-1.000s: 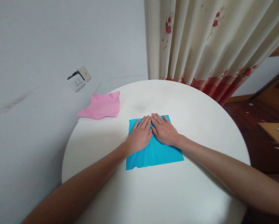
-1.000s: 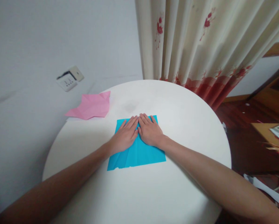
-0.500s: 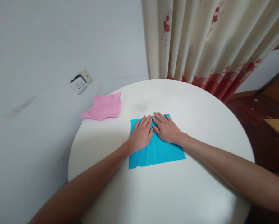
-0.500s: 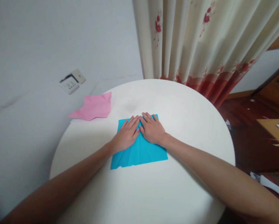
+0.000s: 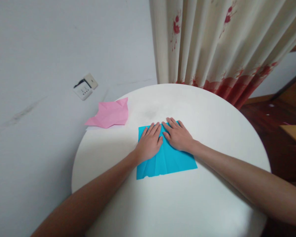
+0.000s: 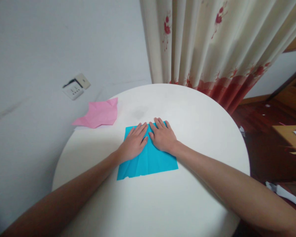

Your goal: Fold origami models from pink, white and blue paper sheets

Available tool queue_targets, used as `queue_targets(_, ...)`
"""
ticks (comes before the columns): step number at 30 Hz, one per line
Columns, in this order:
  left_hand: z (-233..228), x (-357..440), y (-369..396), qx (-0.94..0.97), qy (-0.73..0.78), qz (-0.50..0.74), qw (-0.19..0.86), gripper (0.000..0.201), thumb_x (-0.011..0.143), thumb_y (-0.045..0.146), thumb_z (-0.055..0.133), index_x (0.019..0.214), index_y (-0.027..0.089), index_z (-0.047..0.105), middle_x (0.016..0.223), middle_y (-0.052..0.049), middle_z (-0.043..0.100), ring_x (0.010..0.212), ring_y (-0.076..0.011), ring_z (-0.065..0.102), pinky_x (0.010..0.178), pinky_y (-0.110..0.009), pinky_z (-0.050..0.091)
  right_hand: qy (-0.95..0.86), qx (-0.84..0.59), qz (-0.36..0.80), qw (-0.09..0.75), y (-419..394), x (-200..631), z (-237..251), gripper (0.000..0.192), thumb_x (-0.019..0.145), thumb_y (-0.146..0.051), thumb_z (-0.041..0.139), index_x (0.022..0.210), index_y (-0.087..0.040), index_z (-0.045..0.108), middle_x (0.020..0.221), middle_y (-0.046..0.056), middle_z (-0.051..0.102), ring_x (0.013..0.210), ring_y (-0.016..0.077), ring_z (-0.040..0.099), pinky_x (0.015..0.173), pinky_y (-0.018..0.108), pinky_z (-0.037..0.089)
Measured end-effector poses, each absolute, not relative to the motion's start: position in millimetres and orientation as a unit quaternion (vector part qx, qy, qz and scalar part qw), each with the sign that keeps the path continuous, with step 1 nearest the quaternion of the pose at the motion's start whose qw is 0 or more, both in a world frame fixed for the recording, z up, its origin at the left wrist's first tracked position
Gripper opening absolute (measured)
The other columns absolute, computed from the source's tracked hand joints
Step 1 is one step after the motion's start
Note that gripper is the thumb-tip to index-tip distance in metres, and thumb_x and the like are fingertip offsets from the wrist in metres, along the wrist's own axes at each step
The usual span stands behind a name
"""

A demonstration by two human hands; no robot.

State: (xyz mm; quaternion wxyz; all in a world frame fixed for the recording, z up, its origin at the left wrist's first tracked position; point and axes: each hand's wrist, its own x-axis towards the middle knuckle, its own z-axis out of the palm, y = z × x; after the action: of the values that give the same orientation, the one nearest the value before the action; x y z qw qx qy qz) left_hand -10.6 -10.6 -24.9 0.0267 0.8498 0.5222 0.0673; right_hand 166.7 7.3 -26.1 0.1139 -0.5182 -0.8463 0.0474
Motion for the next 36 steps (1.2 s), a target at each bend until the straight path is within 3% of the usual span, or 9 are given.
queue_targets(10,-25.0,-11.9,-10.5,0.849,0.524,0.059,0.029,0.056,0.101,0.034,0.03,0.152,0.012,0.029,0.161,-0.007,0.023,0.15,-0.0262,0.017,0.121,-0.049,0.019,-0.839,-0.532,0.039,0.113,8.2,169.3,-27.5,0.058,0.101,-0.043,0.028,0.151,-0.015,0.035,0.16,0.015,0.027,0.148,0.0299,0.021,0.118,0.051,0.019)
queue_targets(18,-25.0,-11.3,-9.3,0.85,0.522,0.064,0.026,0.055,0.101,0.034,0.029,0.152,0.012,0.03,0.161,-0.009,0.025,0.149,-0.0264,0.018,0.121,-0.049,0.021,-0.867,-0.483,-0.002,0.123,-0.5,164.8,-23.2,0.056,0.102,-0.032,0.027,0.148,-0.002,0.036,0.157,0.019,0.03,0.148,0.0306,0.021,0.12,0.052,0.015)
queue_targets(22,-24.3,-11.1,-9.2,0.85,0.523,0.06,0.029,0.056,0.1,0.033,0.032,0.152,0.012,0.03,0.16,-0.01,0.026,0.149,-0.0266,0.019,0.121,-0.049,0.021,-0.881,-0.456,0.037,0.12,-1.8,162.2,-25.9,0.057,0.101,-0.031,0.026,0.15,-0.002,0.033,0.157,0.019,0.031,0.147,0.0295,0.025,0.119,0.048,0.022)
queue_targets(36,-23.2,-12.3,-8.7,0.849,0.523,0.06,0.04,0.055,0.1,0.034,0.031,0.152,0.013,0.03,0.161,-0.009,0.024,0.149,-0.0266,0.018,0.121,-0.048,0.019,-0.876,-0.461,0.049,0.132,2.5,164.0,-28.4,0.058,0.1,-0.034,0.031,0.149,-0.004,0.036,0.157,0.017,0.031,0.146,0.0293,0.026,0.119,0.049,0.022)
